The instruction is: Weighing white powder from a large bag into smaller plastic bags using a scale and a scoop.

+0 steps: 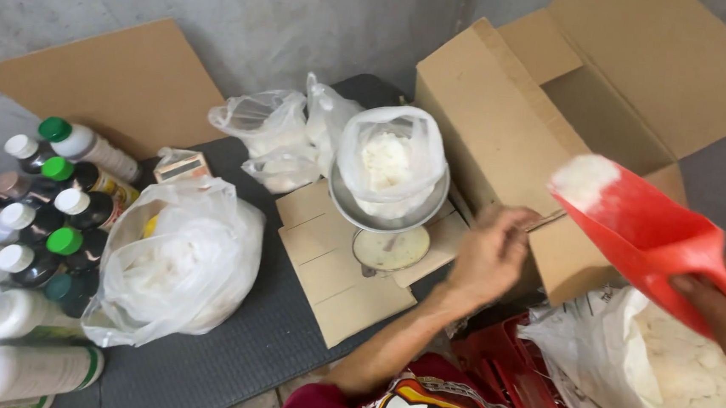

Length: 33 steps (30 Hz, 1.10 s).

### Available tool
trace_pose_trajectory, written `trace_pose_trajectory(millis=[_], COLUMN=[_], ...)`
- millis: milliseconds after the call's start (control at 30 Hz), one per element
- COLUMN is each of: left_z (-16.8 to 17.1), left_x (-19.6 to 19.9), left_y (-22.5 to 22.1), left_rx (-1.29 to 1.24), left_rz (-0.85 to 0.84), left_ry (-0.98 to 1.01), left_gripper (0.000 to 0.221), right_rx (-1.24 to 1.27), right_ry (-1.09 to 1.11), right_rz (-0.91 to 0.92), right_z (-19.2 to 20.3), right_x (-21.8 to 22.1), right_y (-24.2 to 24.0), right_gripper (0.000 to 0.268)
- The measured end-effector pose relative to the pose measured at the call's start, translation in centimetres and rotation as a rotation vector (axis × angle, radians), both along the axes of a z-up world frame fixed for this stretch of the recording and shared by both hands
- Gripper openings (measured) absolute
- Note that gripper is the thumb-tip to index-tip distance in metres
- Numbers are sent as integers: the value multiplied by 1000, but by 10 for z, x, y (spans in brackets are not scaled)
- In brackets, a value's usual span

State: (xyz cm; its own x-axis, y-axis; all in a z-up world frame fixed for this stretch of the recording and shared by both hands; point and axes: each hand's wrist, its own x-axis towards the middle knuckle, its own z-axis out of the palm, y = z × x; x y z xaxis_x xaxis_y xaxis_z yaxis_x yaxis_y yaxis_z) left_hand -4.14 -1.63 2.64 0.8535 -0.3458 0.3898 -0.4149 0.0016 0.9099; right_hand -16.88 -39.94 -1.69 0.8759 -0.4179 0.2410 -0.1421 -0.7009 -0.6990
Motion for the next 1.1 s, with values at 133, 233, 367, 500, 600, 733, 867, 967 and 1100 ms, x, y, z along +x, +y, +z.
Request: trace_pose_trajectory(millis=[133,233,367,500,600,733,867,967,1100], left_z=[19,28,31,2,-34,-52,-35,-39,-33], left_x=[32,53,72,97,111,129,140,156,155], left_y=[84,136,171,181,182,183,184,180,179], left_rx=[120,211,159,-85,-232,-406,-541,-603,-684], left_rz=[373,748,796,548,414,339,251,191,143], left_ry=[-145,-363,-273,256,338,365,434,436,479], left_gripper=[23,33,60,64,50,45,38,35,35], right_rx=[-9,-111,-42,-109,-365,-637,-1088,-1250,-1314], right_ry=[-13,3,39,-21,38,-3,-187,-249,-298], right_rz=[54,152,335,421,368,321,347,336,383], right_z=[89,121,129,124,134,150,145,148,151], right_x=[67,108,151,179,186,188,203,205,193], right_y=[148,208,258,289,309,339,356,378,394], right_gripper=[33,35,26,28,30,23,22,13,6])
